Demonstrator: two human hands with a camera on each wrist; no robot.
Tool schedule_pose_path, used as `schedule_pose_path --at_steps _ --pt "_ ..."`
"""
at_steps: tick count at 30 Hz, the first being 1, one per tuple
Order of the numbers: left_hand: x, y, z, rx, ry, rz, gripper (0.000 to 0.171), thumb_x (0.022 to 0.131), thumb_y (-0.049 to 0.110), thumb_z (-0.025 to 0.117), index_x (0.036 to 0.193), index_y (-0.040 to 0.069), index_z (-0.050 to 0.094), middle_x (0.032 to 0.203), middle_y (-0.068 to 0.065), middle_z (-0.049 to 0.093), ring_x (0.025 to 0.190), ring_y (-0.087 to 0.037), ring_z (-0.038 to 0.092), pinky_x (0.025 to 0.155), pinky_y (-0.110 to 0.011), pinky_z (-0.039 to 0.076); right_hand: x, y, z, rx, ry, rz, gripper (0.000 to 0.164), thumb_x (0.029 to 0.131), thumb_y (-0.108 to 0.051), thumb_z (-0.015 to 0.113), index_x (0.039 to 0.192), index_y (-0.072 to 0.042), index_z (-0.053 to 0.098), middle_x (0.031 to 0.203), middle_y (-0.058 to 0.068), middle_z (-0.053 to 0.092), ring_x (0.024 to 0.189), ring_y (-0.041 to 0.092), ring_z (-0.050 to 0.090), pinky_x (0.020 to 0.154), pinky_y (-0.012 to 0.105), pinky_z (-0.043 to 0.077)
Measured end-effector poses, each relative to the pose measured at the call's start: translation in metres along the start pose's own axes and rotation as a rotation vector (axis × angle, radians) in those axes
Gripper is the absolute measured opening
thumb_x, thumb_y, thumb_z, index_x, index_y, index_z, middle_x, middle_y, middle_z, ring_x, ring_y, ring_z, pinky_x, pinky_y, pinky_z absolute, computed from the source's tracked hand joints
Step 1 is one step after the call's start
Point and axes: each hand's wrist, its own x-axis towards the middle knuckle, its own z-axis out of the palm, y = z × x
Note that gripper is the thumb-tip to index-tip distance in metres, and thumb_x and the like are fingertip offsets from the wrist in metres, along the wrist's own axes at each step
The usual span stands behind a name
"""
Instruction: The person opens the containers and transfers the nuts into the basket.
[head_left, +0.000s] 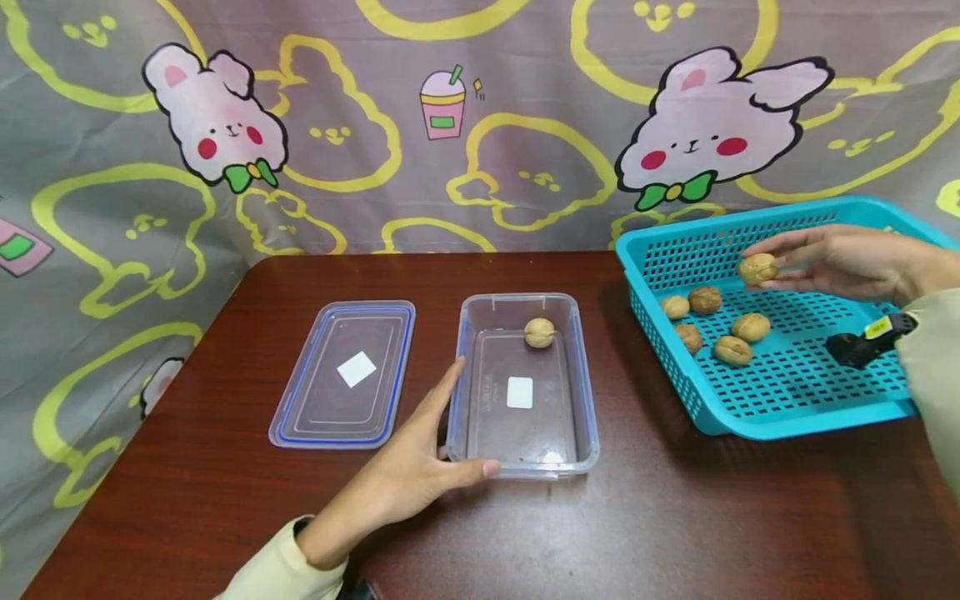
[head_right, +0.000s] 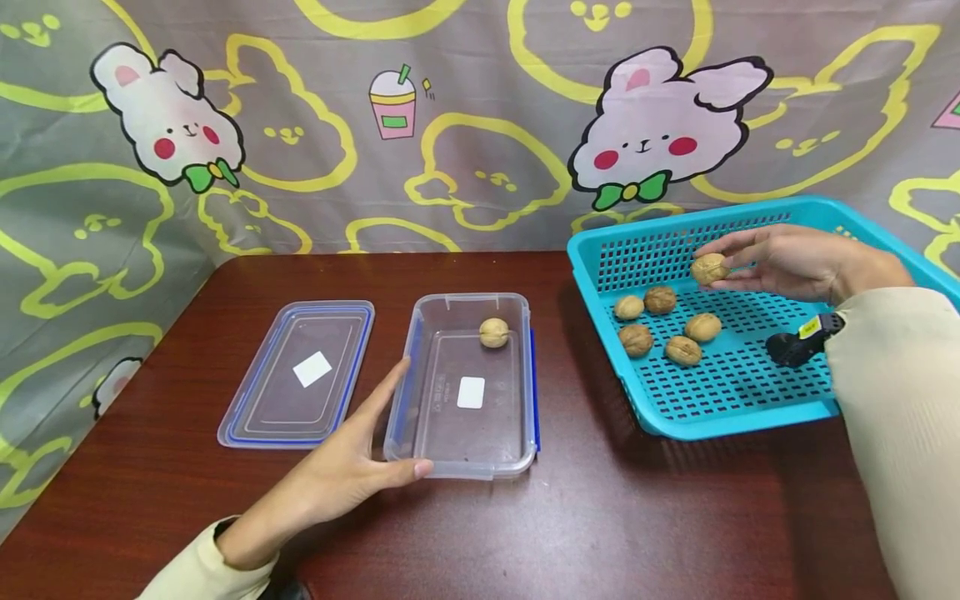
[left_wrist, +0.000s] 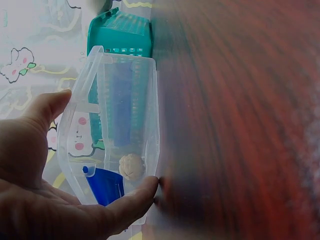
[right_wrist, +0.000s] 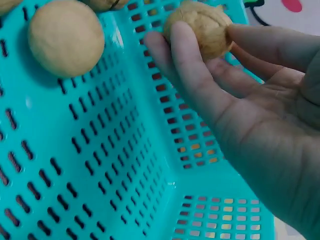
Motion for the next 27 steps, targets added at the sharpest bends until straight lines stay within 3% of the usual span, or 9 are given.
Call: schedule_pose_path --at_steps 2,6,8,12,14,16,19,23,27 --pt "0.000 0.000 0.000 0.001 0.001 0.001 0.116 0.085 0.032 0.089 0.170 0.032 0.010 0.177 -0.010 0.011 0.140 -0.032 0.045 0.095 -0.035 0.058 0.001 0.003 0.002 -0.037 0.038 0.041 0.044 0.114 -0.011 0.038 0.110 -0.042 0.069 0.116 -0.021 0.063 0.107 0.009 0.073 0.098 0.027 0.059" --pt "0.000 0.000 0.000 0.002 -0.003 0.001 0.115 0.085 0.033 0.088 0.170 0.032 0.010 0.177 -0.009 0.010 0.144 -0.033 0.041 0.098 -0.038 0.057 0.002 0.007 0.005 -0.081 0.054 0.082 0.035 0.113 -0.009 0.039 0.128 -0.029 0.063 0.141 -0.001 0.049 0.111 0.017 0.074 0.103 0.035 0.058" --pt "0.000 -0.001 0.000 0.002 -0.002 0.002 0.115 0.085 0.033 0.088 0.170 0.032 0.010 0.177 -0.009 0.011 0.146 -0.032 0.038 0.098 -0.038 0.057 0.002 0.008 0.006 -0.098 0.053 0.105 0.033 0.113 -0.010 0.041 0.138 -0.022 0.059 0.144 0.004 0.045 0.113 0.020 0.073 0.104 0.039 0.058" --pt "0.001 -0.001 0.000 -0.002 -0.003 0.010 0.115 0.085 0.033 0.088 0.170 0.031 0.010 0.176 -0.009 0.011 0.144 -0.031 0.040 0.098 -0.037 0.057 0.003 0.009 0.006 -0.182 0.061 0.148 0.036 0.113 -0.014 0.041 0.147 -0.012 0.054 0.137 0.004 0.053 0.112 0.020 0.072 0.102 0.040 0.059" --pt "0.000 -0.001 0.000 -0.001 -0.003 0.012 0.115 0.085 0.033 0.088 0.170 0.031 0.010 0.176 -0.009 0.012 0.144 -0.031 0.040 0.098 -0.037 0.057 0.003 0.009 0.008 -0.243 0.049 0.161 0.041 0.113 -0.016 0.040 0.152 -0.006 0.048 0.141 0.017 0.052 0.113 0.021 0.071 0.103 0.042 0.059" --pt "0.000 -0.001 0.000 0.003 -0.001 0.015 0.115 0.085 0.033 0.088 0.170 0.031 0.010 0.176 -0.009 0.012 0.144 -0.031 0.040 0.098 -0.037 0.056 0.004 0.008 0.009 -0.301 0.032 0.168 0.046 0.114 -0.016 0.037 0.157 0.000 0.040 0.152 0.032 0.039 0.115 0.023 0.070 0.104 0.045 0.058" --pt "0.001 -0.001 -0.001 0.005 0.000 0.015 0.115 0.085 0.033 0.088 0.170 0.031 0.010 0.176 -0.009 0.013 0.141 -0.031 0.042 0.096 -0.034 0.056 0.005 0.007 0.012 -0.349 0.015 0.174 0.048 0.114 -0.013 0.031 0.158 0.004 0.036 0.161 0.041 0.019 0.117 0.025 0.069 0.105 0.047 0.057" --pt "0.000 -0.001 -0.001 0.022 0.004 0.010 0.115 0.085 0.034 0.088 0.170 0.032 0.010 0.176 -0.009 0.013 0.145 -0.031 0.040 0.102 -0.040 0.055 0.004 0.007 0.014 -0.370 0.022 0.168 0.049 0.108 0.002 0.027 0.155 0.005 0.041 0.159 0.043 0.021 0.116 0.026 0.069 0.104 0.048 0.057" --pt "0.000 -0.001 -0.001 0.026 0.006 0.014 0.116 0.085 0.034 0.088 0.170 0.031 0.010 0.176 -0.009 0.013 0.147 -0.031 0.037 0.105 -0.044 0.053 0.000 0.006 0.014 -0.404 0.070 0.165 0.052 0.105 0.004 0.024 0.155 0.009 0.035 0.156 0.047 0.021 0.112 0.027 0.071 0.097 0.049 0.059"
